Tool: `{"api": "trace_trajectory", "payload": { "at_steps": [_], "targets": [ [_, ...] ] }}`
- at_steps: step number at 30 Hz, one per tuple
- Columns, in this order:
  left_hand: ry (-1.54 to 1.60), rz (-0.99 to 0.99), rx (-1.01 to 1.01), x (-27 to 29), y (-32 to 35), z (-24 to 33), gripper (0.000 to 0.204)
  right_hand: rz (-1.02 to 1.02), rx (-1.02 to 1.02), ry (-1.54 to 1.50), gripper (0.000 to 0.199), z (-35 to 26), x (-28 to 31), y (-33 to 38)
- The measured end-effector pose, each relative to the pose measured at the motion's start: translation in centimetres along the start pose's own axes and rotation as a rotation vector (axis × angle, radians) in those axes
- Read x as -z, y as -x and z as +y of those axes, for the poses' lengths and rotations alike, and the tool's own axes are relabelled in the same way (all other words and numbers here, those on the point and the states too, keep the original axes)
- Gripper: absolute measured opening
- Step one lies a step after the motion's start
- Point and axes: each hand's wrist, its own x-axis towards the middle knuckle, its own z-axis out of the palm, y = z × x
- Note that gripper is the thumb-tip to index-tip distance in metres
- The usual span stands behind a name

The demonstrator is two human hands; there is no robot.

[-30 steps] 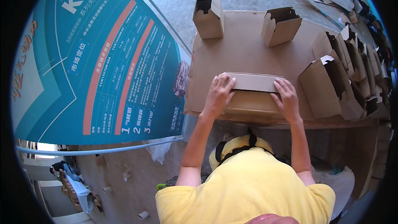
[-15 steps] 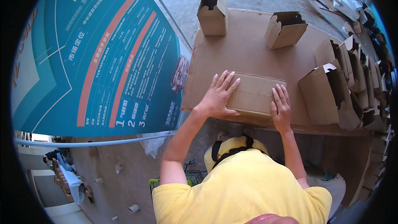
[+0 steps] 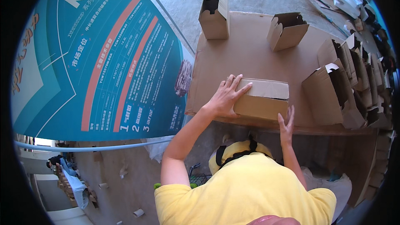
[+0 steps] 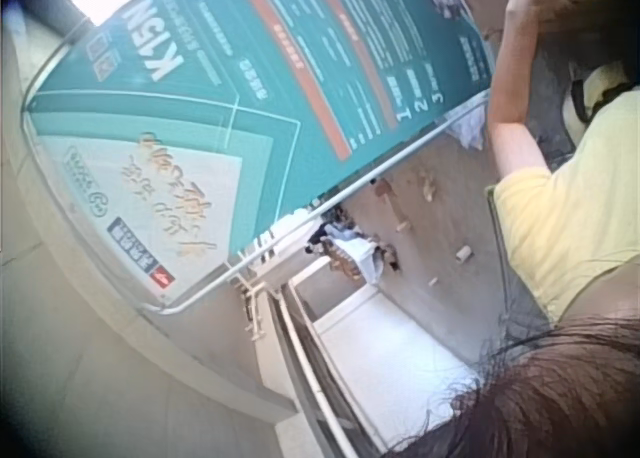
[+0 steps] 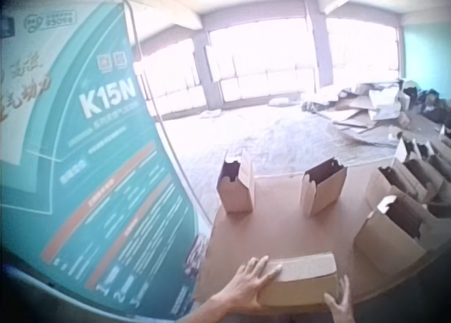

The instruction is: The person places plastic bottles from a shopping cart into cardboard boxes one by one, then closes the box flaps.

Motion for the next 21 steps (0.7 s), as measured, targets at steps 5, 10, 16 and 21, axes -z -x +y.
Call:
{"api": "trace_trajectory", "payload": {
  "at_steps": [5,10,16,21],
  "targets": [
    [0.012,0.056,0.133,0.0,0.9,1.1,0.116,-0.098,-0.061,-0.015,0.08,1.2,-1.5,-2.5],
    [-0.01,0.233,0.59,-1.5,2.8,4.2,0.112,-0.245,-0.092,-0.1,0.083,1.0,-7.4,-12.1],
    [0.002,0.385,0.694,-2.6,3.2,5.2,0.088,-0.463,0.009,-0.004,0.082,1.3,-18.2,-21.0],
    [-0.043,0.422,0.772,-3.0,2.3,5.5,0.082,-0.64,-0.032,-0.083,0.087,-0.1,-20.3,-20.7]
  ]
}}
